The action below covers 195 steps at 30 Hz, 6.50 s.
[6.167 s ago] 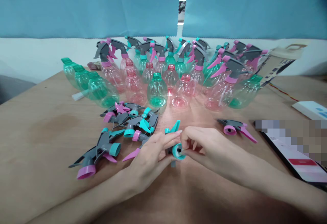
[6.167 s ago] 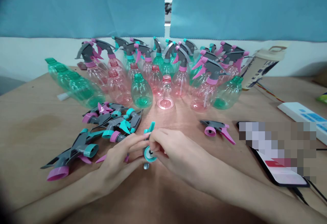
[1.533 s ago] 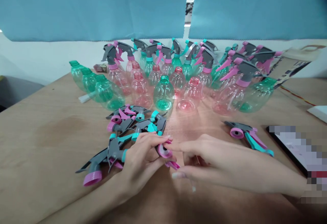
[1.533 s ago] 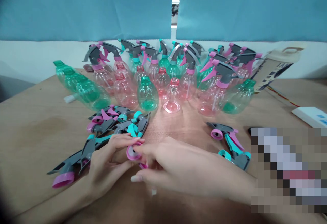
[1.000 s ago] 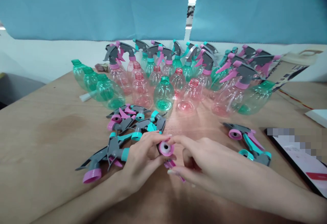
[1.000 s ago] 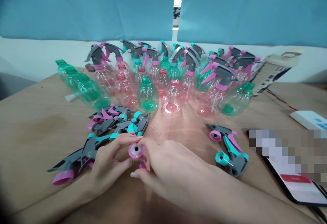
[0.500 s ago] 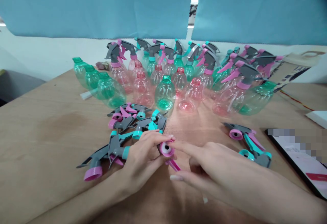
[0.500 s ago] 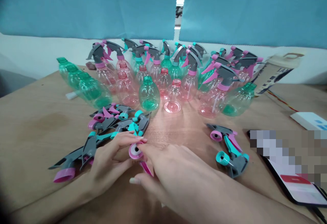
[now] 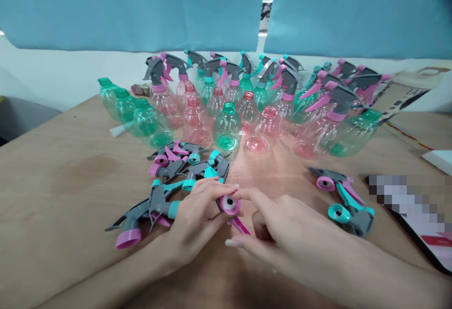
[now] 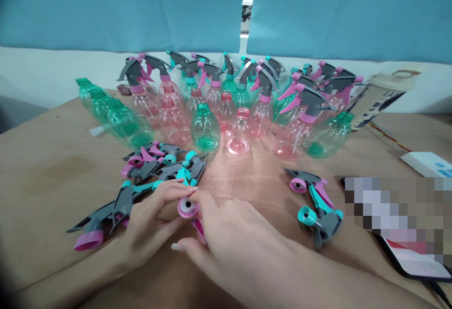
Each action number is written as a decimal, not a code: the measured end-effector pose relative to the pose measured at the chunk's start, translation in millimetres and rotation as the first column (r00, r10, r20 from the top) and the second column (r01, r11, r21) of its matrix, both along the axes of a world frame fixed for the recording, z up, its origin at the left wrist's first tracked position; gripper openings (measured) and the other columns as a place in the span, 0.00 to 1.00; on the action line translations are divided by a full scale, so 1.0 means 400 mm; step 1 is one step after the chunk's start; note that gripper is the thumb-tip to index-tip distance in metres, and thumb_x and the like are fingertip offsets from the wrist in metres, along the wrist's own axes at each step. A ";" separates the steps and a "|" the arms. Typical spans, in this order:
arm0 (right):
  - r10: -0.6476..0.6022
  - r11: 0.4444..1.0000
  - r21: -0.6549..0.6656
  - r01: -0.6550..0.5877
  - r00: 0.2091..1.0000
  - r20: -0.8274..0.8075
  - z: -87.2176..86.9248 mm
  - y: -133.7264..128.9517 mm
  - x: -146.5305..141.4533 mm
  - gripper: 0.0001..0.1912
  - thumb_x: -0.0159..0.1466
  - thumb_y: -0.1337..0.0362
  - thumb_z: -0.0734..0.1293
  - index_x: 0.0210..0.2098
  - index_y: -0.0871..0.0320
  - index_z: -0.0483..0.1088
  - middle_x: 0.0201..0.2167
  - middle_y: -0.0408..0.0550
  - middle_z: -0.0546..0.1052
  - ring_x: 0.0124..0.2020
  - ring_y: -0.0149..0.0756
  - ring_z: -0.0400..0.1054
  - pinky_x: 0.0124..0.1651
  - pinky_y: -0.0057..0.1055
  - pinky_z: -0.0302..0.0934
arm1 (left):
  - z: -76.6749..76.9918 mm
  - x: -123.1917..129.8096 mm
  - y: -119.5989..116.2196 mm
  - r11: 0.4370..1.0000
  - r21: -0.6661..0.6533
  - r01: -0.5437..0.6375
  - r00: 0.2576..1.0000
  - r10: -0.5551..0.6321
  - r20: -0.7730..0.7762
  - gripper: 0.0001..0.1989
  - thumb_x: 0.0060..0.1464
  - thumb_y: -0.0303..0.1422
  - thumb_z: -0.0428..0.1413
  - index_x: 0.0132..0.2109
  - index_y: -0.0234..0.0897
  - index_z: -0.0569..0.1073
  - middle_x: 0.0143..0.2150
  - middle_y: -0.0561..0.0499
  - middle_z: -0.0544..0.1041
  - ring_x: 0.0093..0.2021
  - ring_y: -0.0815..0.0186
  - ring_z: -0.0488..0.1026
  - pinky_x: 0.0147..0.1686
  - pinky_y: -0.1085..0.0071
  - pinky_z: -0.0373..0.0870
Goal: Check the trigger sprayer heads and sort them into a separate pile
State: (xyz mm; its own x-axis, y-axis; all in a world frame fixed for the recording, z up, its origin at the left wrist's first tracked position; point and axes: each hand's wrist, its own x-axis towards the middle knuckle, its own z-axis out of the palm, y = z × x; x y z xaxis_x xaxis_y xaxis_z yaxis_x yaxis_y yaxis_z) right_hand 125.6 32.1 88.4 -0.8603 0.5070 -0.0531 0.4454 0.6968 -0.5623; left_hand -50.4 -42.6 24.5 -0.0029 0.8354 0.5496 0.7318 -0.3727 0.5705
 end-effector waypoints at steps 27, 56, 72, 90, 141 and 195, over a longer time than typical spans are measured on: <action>-0.007 0.907 0.409 0.103 0.973 -0.229 -0.114 -0.051 -0.044 0.14 0.61 0.71 0.57 0.46 0.62 0.54 0.17 0.40 0.72 0.11 0.38 0.64 0.16 0.29 0.38 | -0.006 0.010 0.001 0.989 0.147 -0.028 0.995 0.042 -0.093 0.20 0.57 0.28 0.54 0.55 0.44 0.60 0.42 0.51 0.76 0.46 0.62 0.73 0.50 0.59 0.68; 0.282 0.839 0.475 -0.266 0.959 0.039 -0.073 0.032 -0.037 0.04 0.64 0.66 0.62 0.36 0.59 0.61 0.23 0.41 0.73 0.20 0.31 0.65 0.18 0.29 0.37 | -0.032 0.022 -0.005 0.995 -0.103 0.007 0.948 0.026 0.317 0.20 0.53 0.25 0.57 0.52 0.43 0.63 0.46 0.47 0.75 0.47 0.59 0.75 0.44 0.62 0.76; 0.101 0.907 -0.392 -0.153 0.983 -0.151 -0.001 0.071 -0.006 0.06 0.63 0.61 0.65 0.34 0.55 0.63 0.25 0.36 0.74 0.25 0.26 0.68 0.27 0.21 0.59 | -0.022 0.011 -0.002 0.992 -0.119 -0.051 0.980 0.073 0.184 0.21 0.52 0.35 0.60 0.52 0.46 0.62 0.46 0.47 0.73 0.45 0.59 0.76 0.45 0.61 0.73; 0.046 0.689 -0.700 -0.188 0.975 -0.217 -0.005 0.083 0.001 0.08 0.63 0.61 0.65 0.34 0.55 0.60 0.26 0.42 0.76 0.25 0.32 0.73 0.28 0.28 0.68 | -0.008 0.019 -0.001 0.991 -0.132 -0.027 0.980 0.052 0.190 0.22 0.52 0.36 0.60 0.52 0.45 0.62 0.47 0.48 0.74 0.44 0.61 0.76 0.44 0.65 0.75; 0.191 0.979 -0.049 -0.198 0.974 -0.120 0.012 0.088 0.006 0.05 0.61 0.63 0.65 0.29 0.55 0.69 0.20 0.35 0.68 0.21 0.24 0.59 0.23 0.24 0.48 | 0.004 0.029 -0.017 0.995 -0.102 0.024 0.995 -0.014 0.098 0.21 0.52 0.33 0.60 0.53 0.44 0.64 0.44 0.51 0.75 0.43 0.64 0.75 0.45 0.66 0.72; 0.126 0.948 0.313 -0.057 0.970 -0.206 -0.028 0.014 -0.010 0.02 0.59 0.67 0.63 0.29 0.56 0.66 0.15 0.36 0.66 0.16 0.27 0.56 0.21 0.28 0.40 | 0.011 0.025 -0.014 0.997 0.070 0.039 0.999 -0.036 -0.039 0.27 0.57 0.32 0.55 0.61 0.46 0.55 0.43 0.50 0.76 0.42 0.64 0.72 0.42 0.66 0.68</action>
